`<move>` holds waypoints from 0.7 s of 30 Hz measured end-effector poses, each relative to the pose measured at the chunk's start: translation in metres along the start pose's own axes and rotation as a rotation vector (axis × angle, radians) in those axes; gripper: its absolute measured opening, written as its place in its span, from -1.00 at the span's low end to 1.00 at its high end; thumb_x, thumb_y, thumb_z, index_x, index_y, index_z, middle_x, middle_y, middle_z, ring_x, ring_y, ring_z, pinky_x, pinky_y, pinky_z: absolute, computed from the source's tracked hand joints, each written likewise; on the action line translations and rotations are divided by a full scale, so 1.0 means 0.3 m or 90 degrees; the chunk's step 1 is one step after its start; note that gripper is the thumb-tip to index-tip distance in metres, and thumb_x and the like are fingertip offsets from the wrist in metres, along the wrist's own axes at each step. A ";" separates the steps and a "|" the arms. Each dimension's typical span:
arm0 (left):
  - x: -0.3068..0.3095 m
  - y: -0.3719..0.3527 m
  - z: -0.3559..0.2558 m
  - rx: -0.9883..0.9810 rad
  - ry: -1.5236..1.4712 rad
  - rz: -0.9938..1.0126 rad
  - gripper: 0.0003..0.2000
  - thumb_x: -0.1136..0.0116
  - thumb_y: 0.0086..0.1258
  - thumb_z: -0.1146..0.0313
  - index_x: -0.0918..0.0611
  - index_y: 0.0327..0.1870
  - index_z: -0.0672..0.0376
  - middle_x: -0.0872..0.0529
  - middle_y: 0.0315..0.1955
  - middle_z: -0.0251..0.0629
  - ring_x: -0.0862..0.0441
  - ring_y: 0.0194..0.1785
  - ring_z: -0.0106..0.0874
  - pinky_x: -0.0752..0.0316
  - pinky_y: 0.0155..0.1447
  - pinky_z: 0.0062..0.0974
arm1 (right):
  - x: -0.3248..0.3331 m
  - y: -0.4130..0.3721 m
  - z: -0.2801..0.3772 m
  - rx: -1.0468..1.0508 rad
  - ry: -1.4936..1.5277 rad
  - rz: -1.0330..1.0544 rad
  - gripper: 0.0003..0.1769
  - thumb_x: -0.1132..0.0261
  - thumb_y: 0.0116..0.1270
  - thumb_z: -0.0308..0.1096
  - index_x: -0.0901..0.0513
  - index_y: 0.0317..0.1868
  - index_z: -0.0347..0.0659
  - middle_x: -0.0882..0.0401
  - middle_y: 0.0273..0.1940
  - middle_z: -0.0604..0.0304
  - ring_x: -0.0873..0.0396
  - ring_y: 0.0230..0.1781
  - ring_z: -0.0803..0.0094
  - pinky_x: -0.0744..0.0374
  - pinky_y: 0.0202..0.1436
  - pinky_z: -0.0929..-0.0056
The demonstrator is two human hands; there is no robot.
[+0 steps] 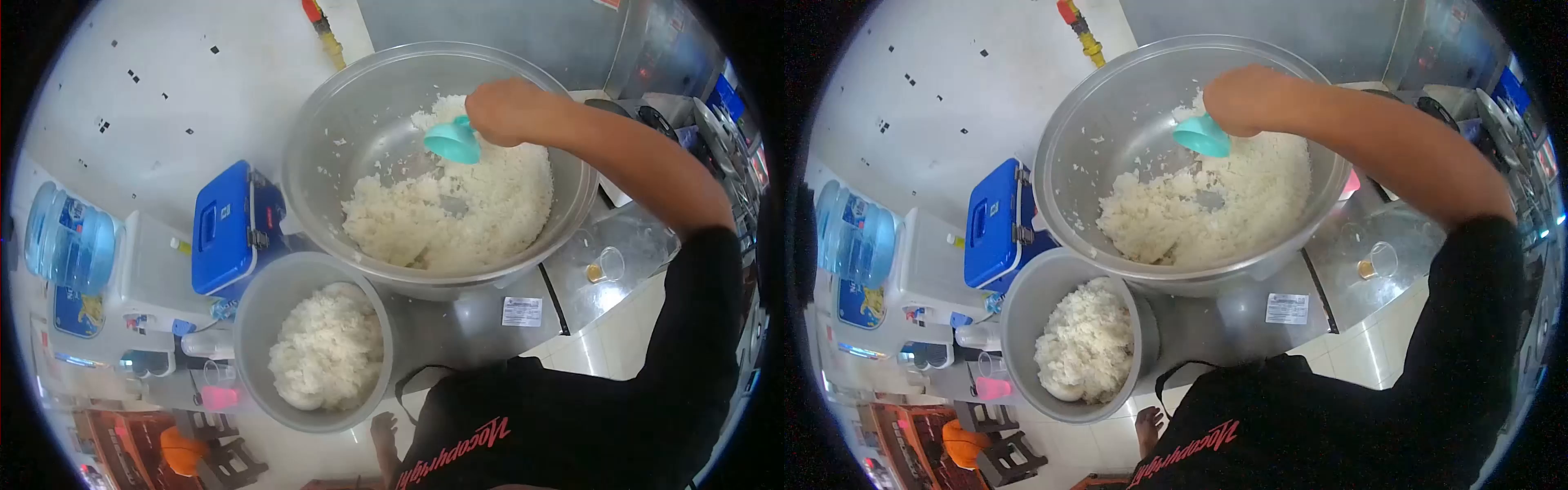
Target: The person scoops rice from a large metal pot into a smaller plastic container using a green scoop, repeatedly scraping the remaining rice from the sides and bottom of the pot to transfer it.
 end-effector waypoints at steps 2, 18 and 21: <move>0.079 0.004 -0.068 -0.032 0.002 -0.120 -0.69 -0.16 0.48 0.26 -0.56 0.14 0.19 -0.75 -0.07 -0.20 -0.72 -0.04 -0.29 -0.52 -0.05 -0.33 | -0.064 0.068 0.031 0.038 -0.040 0.040 -0.78 -0.32 0.20 -0.48 -0.78 -0.16 -0.32 -0.77 -0.16 -0.10 -0.76 -0.12 -0.04 -0.70 -0.08 0.01; -0.036 -0.339 0.564 0.258 -0.144 -0.194 -0.73 -0.17 0.47 0.26 -0.58 0.12 0.07 -0.74 -0.10 -0.18 -0.70 -0.12 -0.24 -0.54 -0.10 -0.24 | -0.355 0.089 0.440 0.436 0.152 0.394 -0.52 -0.10 0.60 -0.13 -0.70 -0.26 -0.41 -0.68 -0.33 -0.23 -0.70 -0.27 -0.13 -0.65 -0.14 -0.02; -0.046 -0.325 0.586 0.263 -0.136 -0.174 -0.73 -0.16 0.48 0.25 -0.58 0.13 0.07 -0.74 -0.09 -0.17 -0.70 -0.12 -0.23 -0.54 -0.11 -0.23 | -0.325 0.062 0.416 0.445 0.162 0.335 -0.49 -0.08 0.61 -0.09 -0.70 -0.26 -0.40 -0.66 -0.41 -0.20 -0.69 -0.33 -0.05 -0.61 -0.15 -0.02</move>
Point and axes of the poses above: each hand's wrist, its own y-axis towards the middle knuckle, its own x-axis out of the back of the hand, z = x × y, the point moved 7 cm from there along y, towards the middle knuckle
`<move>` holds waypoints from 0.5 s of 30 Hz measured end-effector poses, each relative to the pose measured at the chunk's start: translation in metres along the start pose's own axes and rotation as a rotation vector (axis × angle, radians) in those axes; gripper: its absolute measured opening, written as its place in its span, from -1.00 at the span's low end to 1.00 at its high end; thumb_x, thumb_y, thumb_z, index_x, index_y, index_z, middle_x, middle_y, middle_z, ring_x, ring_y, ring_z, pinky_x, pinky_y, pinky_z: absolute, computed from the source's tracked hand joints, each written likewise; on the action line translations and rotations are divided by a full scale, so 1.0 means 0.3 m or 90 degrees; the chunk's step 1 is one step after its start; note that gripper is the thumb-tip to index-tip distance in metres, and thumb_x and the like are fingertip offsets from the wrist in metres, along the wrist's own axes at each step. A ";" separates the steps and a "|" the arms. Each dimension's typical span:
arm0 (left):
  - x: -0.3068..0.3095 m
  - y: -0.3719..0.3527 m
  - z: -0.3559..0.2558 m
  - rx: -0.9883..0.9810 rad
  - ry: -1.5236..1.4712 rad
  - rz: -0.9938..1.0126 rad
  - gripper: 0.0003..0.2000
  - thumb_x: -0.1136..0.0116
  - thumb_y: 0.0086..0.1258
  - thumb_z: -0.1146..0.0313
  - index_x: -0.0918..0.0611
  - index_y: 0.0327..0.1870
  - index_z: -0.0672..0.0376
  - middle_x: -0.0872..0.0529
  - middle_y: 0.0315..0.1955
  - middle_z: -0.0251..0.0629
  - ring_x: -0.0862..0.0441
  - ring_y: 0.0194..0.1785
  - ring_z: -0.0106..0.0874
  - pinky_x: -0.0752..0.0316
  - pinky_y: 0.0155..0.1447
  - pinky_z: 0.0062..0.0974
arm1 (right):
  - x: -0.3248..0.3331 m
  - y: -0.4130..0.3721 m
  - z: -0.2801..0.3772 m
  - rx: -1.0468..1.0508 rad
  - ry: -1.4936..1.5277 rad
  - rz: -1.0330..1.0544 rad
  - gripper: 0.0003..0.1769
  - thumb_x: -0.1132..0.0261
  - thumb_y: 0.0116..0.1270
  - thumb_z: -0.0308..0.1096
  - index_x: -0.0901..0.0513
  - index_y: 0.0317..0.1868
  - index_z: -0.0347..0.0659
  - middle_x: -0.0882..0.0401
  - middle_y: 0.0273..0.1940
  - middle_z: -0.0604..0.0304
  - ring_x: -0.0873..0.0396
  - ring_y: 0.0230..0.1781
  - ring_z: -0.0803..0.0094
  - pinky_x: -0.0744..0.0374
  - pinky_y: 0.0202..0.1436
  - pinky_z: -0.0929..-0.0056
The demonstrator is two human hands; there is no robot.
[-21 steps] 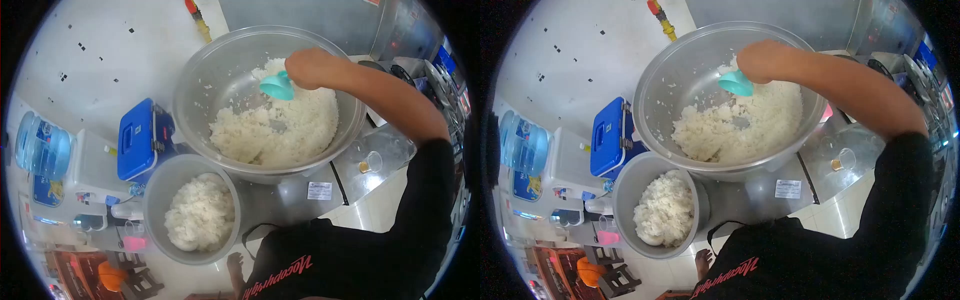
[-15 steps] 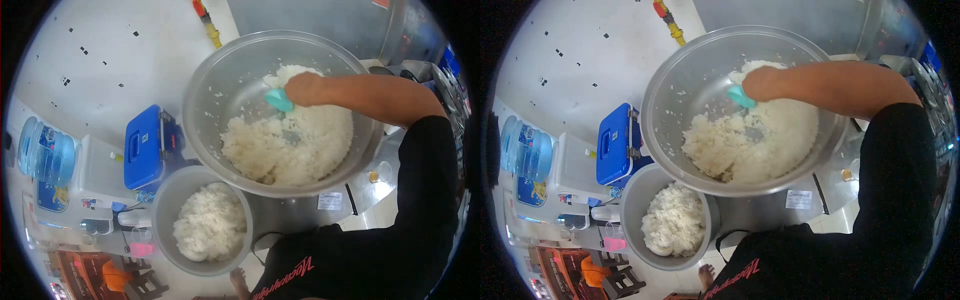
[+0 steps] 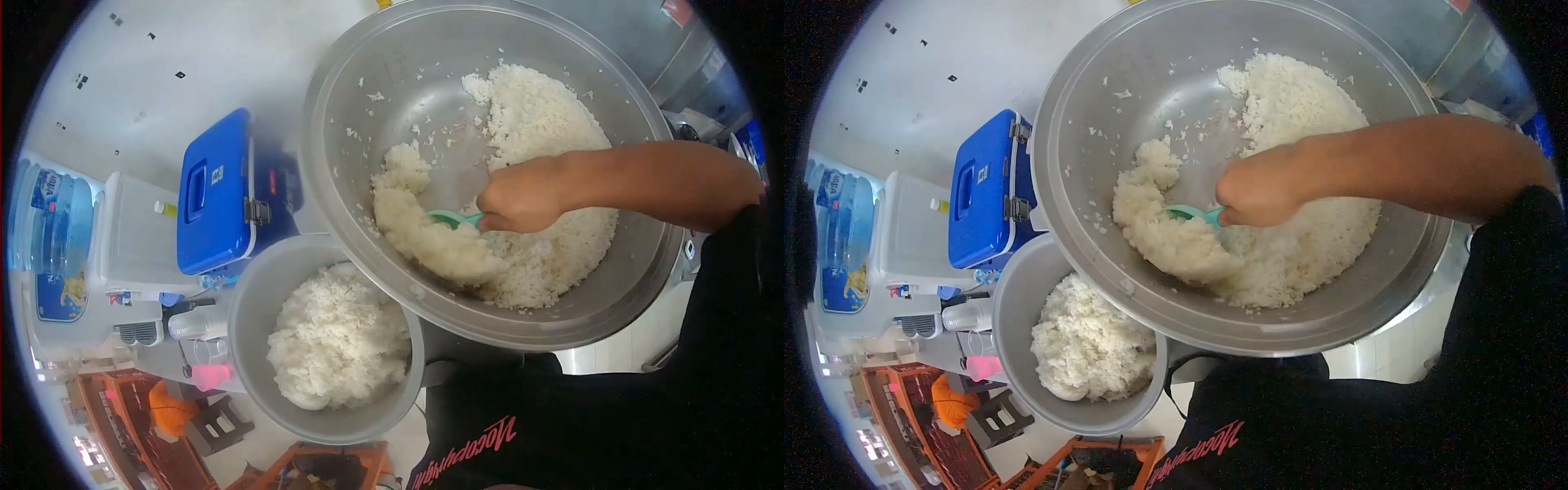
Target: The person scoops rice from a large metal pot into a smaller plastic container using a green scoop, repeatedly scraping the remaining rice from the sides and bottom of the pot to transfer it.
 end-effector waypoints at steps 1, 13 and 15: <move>-0.003 0.011 -0.011 -0.005 0.010 0.007 -0.72 -0.16 0.48 0.25 -0.57 0.13 0.07 -0.74 -0.08 -0.17 -0.70 -0.12 -0.23 -0.54 -0.11 -0.22 | 0.005 -0.031 -0.001 0.003 0.024 0.011 -0.48 -0.09 0.61 -0.07 -0.69 -0.28 -0.40 -0.65 -0.43 -0.15 -0.67 -0.36 -0.01 -0.59 -0.16 -0.01; 0.046 0.090 -0.410 -0.219 0.010 -0.030 -0.68 -0.15 0.50 0.22 -0.56 0.17 0.14 -0.74 -0.06 -0.12 -0.71 -0.10 -0.22 -0.55 -0.10 -0.19 | -0.020 -0.238 -0.120 -0.175 0.499 0.071 -0.87 -0.19 0.31 -0.39 -0.63 -0.31 -0.26 -0.35 -0.62 0.38 -0.22 -0.71 0.61 -0.18 -0.66 0.46; 0.056 0.047 -0.479 -0.259 0.025 -0.067 -0.71 -0.13 0.52 0.24 -0.56 0.13 0.18 -0.74 -0.07 -0.13 -0.72 -0.08 -0.25 -0.56 -0.07 -0.22 | 0.022 -0.267 -0.137 -0.186 0.494 0.023 -0.88 -0.19 0.26 -0.41 -0.62 -0.30 -0.27 -0.35 -0.62 0.37 -0.21 -0.72 0.60 -0.18 -0.67 0.45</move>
Point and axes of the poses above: each hand's wrist, its own y-axis towards the middle knuckle, its own x-axis out of the back of the hand, z = x × y, the point moved 7 cm from there along y, towards the middle knuckle
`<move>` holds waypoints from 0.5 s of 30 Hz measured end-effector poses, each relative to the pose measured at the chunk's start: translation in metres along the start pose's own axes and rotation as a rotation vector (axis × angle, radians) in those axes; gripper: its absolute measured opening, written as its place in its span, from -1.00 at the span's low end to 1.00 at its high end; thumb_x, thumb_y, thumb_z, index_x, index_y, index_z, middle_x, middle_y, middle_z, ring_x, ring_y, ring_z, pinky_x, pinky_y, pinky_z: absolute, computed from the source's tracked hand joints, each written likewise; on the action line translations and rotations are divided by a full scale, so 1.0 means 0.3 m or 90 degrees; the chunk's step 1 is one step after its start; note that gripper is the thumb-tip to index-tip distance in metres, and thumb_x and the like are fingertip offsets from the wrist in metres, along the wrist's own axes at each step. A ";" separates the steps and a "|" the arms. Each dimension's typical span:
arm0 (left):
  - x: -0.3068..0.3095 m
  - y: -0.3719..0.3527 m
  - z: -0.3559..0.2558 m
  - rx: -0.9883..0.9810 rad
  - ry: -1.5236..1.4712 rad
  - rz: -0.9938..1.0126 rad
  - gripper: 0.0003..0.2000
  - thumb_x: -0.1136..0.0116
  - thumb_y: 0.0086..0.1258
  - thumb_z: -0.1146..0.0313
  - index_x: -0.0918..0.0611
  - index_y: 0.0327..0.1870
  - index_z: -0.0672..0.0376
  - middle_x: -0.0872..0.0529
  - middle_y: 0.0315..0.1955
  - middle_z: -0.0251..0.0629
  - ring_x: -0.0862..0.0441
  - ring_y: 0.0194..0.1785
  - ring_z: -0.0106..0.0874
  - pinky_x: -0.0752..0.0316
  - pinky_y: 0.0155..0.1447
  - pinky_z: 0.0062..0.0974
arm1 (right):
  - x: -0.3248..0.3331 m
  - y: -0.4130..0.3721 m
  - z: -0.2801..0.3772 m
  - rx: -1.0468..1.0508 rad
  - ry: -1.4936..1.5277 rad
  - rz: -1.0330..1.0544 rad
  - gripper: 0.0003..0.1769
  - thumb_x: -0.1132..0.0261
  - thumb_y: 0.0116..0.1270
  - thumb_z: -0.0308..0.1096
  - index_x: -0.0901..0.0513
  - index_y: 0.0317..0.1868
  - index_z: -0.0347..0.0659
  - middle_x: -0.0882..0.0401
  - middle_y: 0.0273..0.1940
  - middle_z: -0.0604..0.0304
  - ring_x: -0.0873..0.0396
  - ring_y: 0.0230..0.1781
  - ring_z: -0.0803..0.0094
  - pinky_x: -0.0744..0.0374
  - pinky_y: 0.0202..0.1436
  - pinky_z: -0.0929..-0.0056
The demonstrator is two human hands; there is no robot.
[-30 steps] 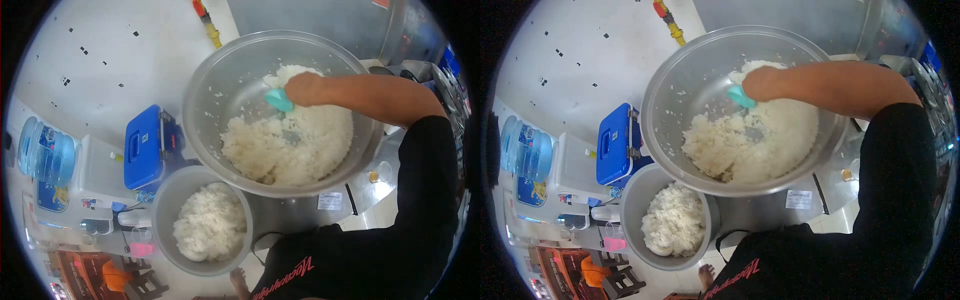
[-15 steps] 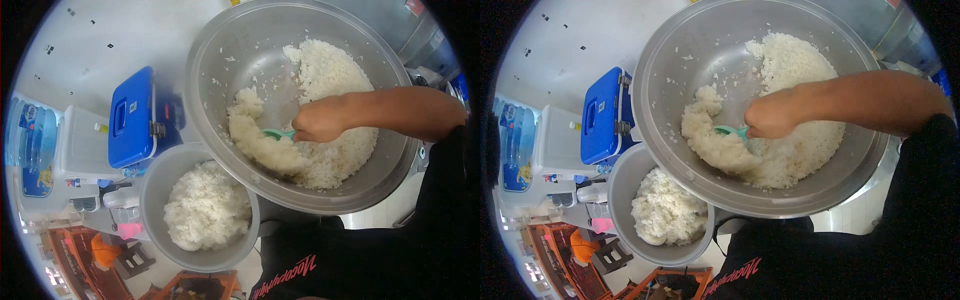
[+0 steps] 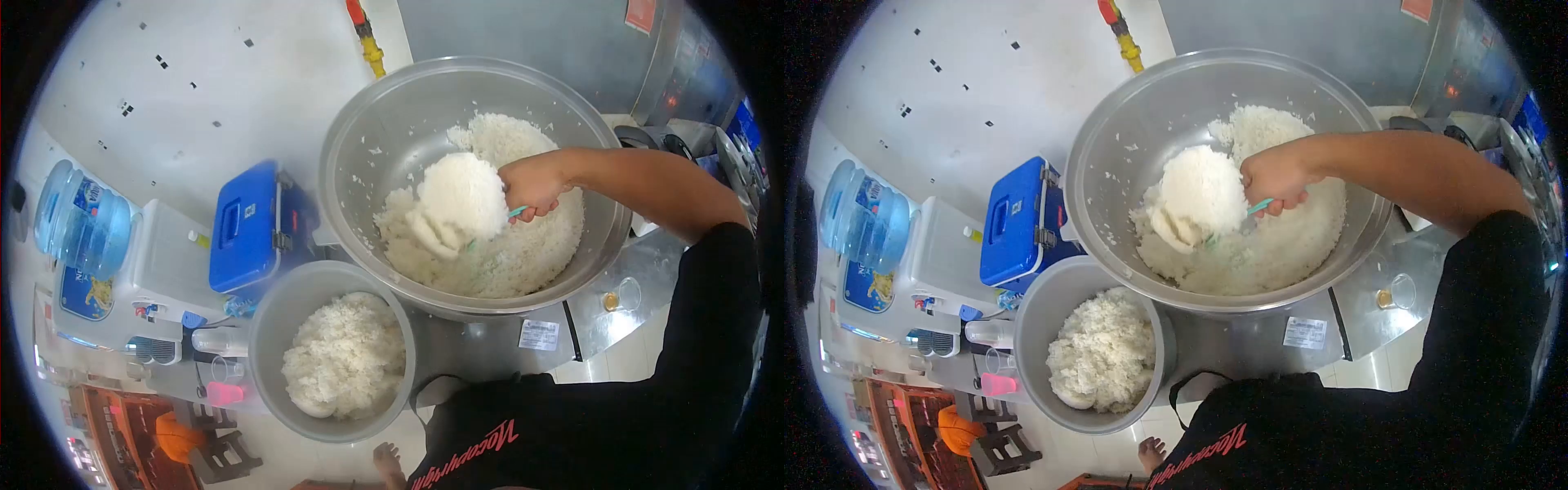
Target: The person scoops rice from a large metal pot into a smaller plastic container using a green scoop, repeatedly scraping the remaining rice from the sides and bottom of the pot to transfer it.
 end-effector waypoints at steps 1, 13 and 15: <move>-0.001 0.015 -0.016 -0.007 -0.008 0.004 -0.71 -0.13 0.52 0.24 -0.56 0.13 0.18 -0.74 -0.07 -0.13 -0.72 -0.08 -0.25 -0.56 -0.07 -0.22 | 0.025 -0.017 0.008 0.000 0.015 -0.036 -0.87 -0.19 0.27 -0.40 -0.61 -0.30 -0.28 -0.34 -0.63 0.37 -0.21 -0.71 0.60 -0.18 -0.67 0.45; 0.074 -0.338 -0.686 -0.375 -0.382 -0.258 -0.79 -0.04 0.54 0.29 -0.57 0.01 0.20 -0.64 -0.14 -0.24 -0.59 -0.12 -0.38 -0.53 -0.03 -0.43 | 0.043 -0.276 0.519 0.078 -0.108 -0.273 -0.71 -0.12 0.35 -0.21 -0.61 -0.34 -0.27 -0.36 -0.61 0.37 -0.17 -0.71 0.61 -0.18 -0.65 0.46; 0.060 -0.396 -0.794 -0.413 -0.439 -0.309 -0.68 -0.02 0.55 0.16 -0.55 0.10 0.20 -0.67 -0.09 -0.26 -0.59 -0.11 -0.46 -0.51 -0.05 -0.45 | -0.058 -0.230 0.649 0.115 -0.182 -0.259 -0.72 -0.14 0.35 -0.25 -0.63 -0.35 -0.30 -0.44 -0.61 0.31 -0.29 -0.70 0.56 -0.26 -0.66 0.40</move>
Point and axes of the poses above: each hand's wrist, its own y-axis towards the middle knuckle, its own x-axis out of the back of the hand, z = x × y, the point moved 7 cm from there along y, towards the middle knuckle
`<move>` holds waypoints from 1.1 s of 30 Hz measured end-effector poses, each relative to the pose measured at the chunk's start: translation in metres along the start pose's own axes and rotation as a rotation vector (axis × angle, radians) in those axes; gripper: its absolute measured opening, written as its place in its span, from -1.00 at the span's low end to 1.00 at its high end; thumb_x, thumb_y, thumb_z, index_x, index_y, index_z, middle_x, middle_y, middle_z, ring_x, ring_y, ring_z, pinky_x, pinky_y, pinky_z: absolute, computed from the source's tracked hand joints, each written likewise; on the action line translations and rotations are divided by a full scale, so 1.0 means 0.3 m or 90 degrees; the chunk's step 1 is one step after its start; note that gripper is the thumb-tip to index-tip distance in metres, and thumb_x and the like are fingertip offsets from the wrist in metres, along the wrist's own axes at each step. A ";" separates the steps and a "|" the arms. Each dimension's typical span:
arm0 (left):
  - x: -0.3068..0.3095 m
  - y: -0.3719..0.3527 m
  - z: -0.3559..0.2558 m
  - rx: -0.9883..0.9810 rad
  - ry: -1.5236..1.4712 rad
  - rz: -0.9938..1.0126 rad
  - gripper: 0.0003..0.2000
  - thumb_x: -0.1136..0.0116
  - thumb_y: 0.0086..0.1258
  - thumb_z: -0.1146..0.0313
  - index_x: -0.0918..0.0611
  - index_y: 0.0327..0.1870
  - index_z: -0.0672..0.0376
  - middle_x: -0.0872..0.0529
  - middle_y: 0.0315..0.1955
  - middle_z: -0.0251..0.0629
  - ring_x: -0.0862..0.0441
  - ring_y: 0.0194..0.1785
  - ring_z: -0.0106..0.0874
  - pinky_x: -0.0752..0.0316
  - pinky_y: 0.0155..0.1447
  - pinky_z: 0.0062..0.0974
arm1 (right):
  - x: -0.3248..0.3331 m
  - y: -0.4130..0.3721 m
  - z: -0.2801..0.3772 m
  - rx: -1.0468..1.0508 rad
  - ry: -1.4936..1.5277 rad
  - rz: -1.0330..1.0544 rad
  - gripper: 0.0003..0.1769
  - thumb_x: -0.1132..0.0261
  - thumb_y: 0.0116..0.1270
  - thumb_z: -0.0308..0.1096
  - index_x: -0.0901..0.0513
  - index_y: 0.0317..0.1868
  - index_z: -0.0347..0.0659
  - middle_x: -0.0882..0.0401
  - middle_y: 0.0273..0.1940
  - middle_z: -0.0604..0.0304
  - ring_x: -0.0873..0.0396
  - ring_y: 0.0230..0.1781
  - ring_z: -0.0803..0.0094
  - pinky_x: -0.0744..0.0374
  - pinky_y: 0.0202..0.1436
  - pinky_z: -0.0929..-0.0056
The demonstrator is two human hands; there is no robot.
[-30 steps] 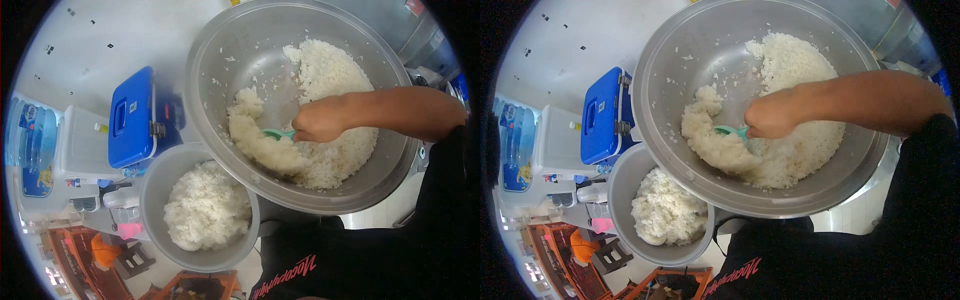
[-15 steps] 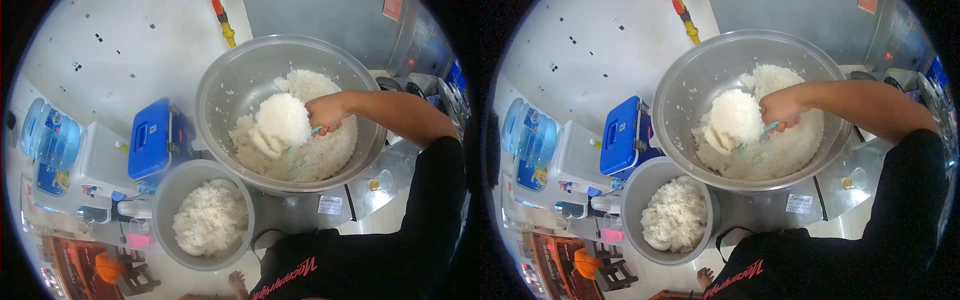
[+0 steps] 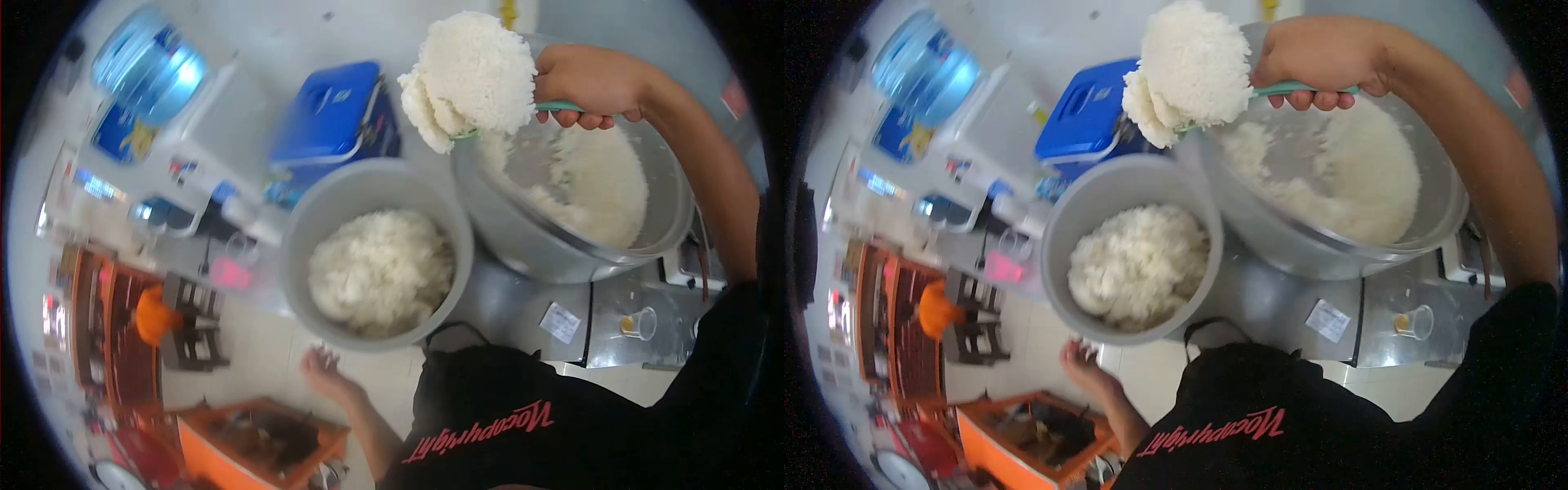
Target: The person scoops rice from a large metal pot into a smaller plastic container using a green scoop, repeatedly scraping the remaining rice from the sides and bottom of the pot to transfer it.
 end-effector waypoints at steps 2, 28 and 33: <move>-0.080 -0.020 -0.090 -0.047 0.007 0.021 -0.64 0.07 0.62 0.13 -0.49 0.20 0.22 -0.64 -0.02 -0.25 -0.59 -0.01 -0.45 -0.50 0.03 -0.43 | -0.101 0.075 0.074 0.051 -0.051 -0.016 -0.73 -0.16 0.35 -0.28 -0.65 -0.36 -0.32 -0.51 -0.61 0.25 -0.41 -0.69 0.51 -0.35 -0.66 0.33; -0.284 0.049 -0.230 -0.052 0.068 -0.031 -0.46 0.06 0.58 0.14 -0.28 0.47 0.24 -0.38 0.36 0.01 -0.44 0.35 -0.10 -0.41 0.40 -0.12 | -0.047 0.283 -0.567 -0.095 -0.489 -0.134 -0.78 -0.30 0.31 -0.36 -0.76 -0.14 -0.31 -0.76 -0.13 -0.12 -0.76 -0.12 -0.02 -0.69 -0.08 0.04; -0.279 0.033 -0.236 -0.066 0.095 -0.037 -0.49 0.07 0.62 0.14 -0.32 0.45 0.23 -0.41 0.34 0.01 -0.46 0.33 -0.13 -0.43 0.36 -0.13 | -0.081 0.524 -0.537 -0.020 -0.532 -0.162 -0.82 -0.32 0.24 -0.45 -0.78 -0.18 -0.28 -0.79 -0.12 -0.01 -0.79 -0.14 0.07 -0.74 -0.15 0.09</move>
Point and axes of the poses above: each hand's wrist, its own y-axis towards the middle knuckle, its own x-axis out of the back of the hand, z = x × y, the point moved 7 cm from there along y, towards the middle knuckle
